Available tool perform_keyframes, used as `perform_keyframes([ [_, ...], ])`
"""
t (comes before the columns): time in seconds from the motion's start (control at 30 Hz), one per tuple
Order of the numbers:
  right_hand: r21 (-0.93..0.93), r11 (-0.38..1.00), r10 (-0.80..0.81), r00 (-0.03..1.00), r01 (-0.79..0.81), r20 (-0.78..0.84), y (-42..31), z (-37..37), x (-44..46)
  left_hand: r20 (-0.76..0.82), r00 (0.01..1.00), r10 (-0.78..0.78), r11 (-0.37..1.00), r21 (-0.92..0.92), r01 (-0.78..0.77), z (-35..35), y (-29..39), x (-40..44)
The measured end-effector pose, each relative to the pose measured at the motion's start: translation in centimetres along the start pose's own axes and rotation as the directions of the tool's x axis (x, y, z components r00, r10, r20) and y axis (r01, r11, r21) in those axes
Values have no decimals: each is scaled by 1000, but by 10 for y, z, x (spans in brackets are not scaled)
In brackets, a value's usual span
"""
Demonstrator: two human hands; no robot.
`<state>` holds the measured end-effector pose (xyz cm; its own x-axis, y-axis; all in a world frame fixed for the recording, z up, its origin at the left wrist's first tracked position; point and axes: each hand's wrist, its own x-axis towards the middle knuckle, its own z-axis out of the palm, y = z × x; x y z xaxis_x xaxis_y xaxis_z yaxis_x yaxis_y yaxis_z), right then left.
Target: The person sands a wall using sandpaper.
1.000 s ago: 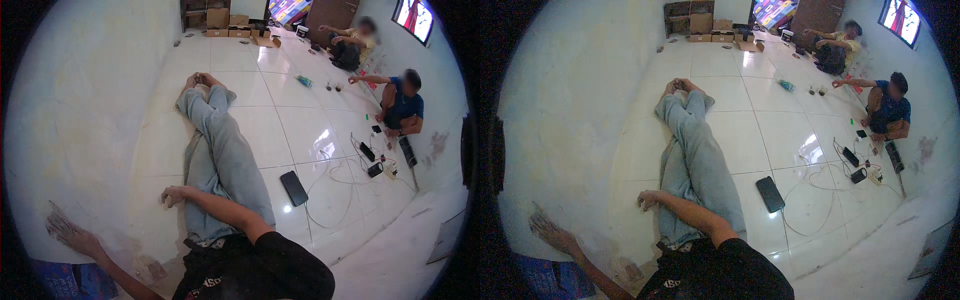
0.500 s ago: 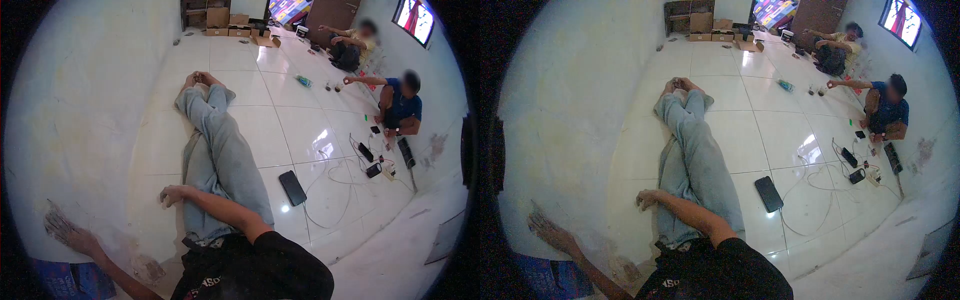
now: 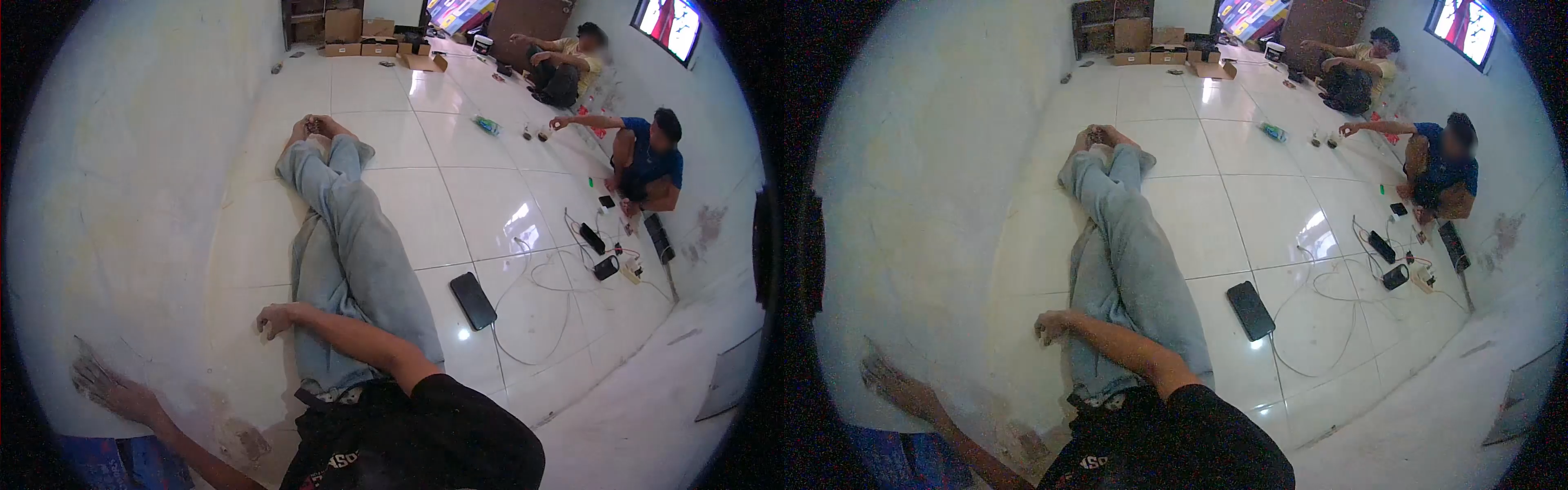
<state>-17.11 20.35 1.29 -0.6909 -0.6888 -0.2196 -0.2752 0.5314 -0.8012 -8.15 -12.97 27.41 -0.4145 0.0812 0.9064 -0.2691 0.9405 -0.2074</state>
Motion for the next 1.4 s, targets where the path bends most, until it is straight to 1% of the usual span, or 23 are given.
perform_keyframes([
  [0.07,2,1000,7,1000,-7,10,-2,-2,-2,-96,993,72,996,-52,-77,-4,1,4],
  [0.13,1,1000,9,1000,-9,23,-3,-1,0,-76,996,44,997,-63,-49,-12,7,9],
  [0.2,56,994,90,995,-93,45,1,3,5,-57,998,17,997,-75,-21,-14,8,10],
  [0.23,56,994,89,995,-91,47,0,2,4,-20,1000,2,999,-41,-2,-11,7,7],
  [0.27,10,999,45,999,-46,25,-1,1,2,17,1000,-15,1000,-8,15,-8,5,4],
  [0.3,-36,999,1,1000,-1,5,-2,0,0,17,1000,-15,1000,-7,15,-5,1,2],
  [0.33,-36,999,1,1000,-1,5,4,4,6,10,1000,12,1000,-24,-11,-2,-2,1],
  [0.4,61,998,30,1000,-30,3,23,14,20,2,999,38,998,-40,-38,0,-3,0],
  [0.43,61,998,30,1000,-30,3,18,12,17,3,1000,25,999,-33,-25,-2,-1,1],
  [0.5,-27,998,-49,999,49,-2,9,6,10,3,1000,11,1000,-24,-11,-5,3,4],
  [0.53,-27,998,-51,999,51,-1,10,7,10,-48,998,28,999,-39,-30,-7,6,6],
  [0.57,-26,998,-62,997,61,-42,12,9,9,-99,994,45,997,-52,-50,-8,7,7],
  [0.6,-26,997,-73,994,71,-82,13,10,8,-98,994,45,998,-50,-50,-6,5,6],
  [0.63,-25,997,-74,994,73,-80,5,6,3,-69,997,13,997,-77,-19,-2,3,3],
  [0.7,-1,998,60,998,-60,-15,-19,-7,-11,-39,999,-18,995,-101,14,-3,2,3],
  [0.77,-12,999,51,998,-51,-27,-17,-5,-8,-91,995,46,996,-76,-53,-9,7,8],
  [0.83,-22,999,42,998,-43,-40,-9,-1,-2,-85,995,53,997,-57,-58,-6,4,7],
  [0.9,-64,998,-14,999,11,-51,8,7,11,-79,995,58,997,-39,-61,-6,4,7],
  [1.0,-31,999,-35,998,34,-51,0,3,3,-76,995,58,997,-37,-61,-9,7,8],
  [1.1,-2,1000,-27,999,27,-38,12,7,11,-54,998,29,999,-20,-30,-8,6,5],
  [1.17,-22,1000,-12,999,12,-30,4,4,6,29,999,34,999,-11,-33,-7,2,3],
  [1.3,-42,999,19,1000,-18,10,1,2,5,-2,999,46,998,-43,-46,-10,3,4],
  [1.4,-47,998,39,999,-39,-12,-11,-2,-4,-4,998,65,997,-43,-65,-10,3,6],
])
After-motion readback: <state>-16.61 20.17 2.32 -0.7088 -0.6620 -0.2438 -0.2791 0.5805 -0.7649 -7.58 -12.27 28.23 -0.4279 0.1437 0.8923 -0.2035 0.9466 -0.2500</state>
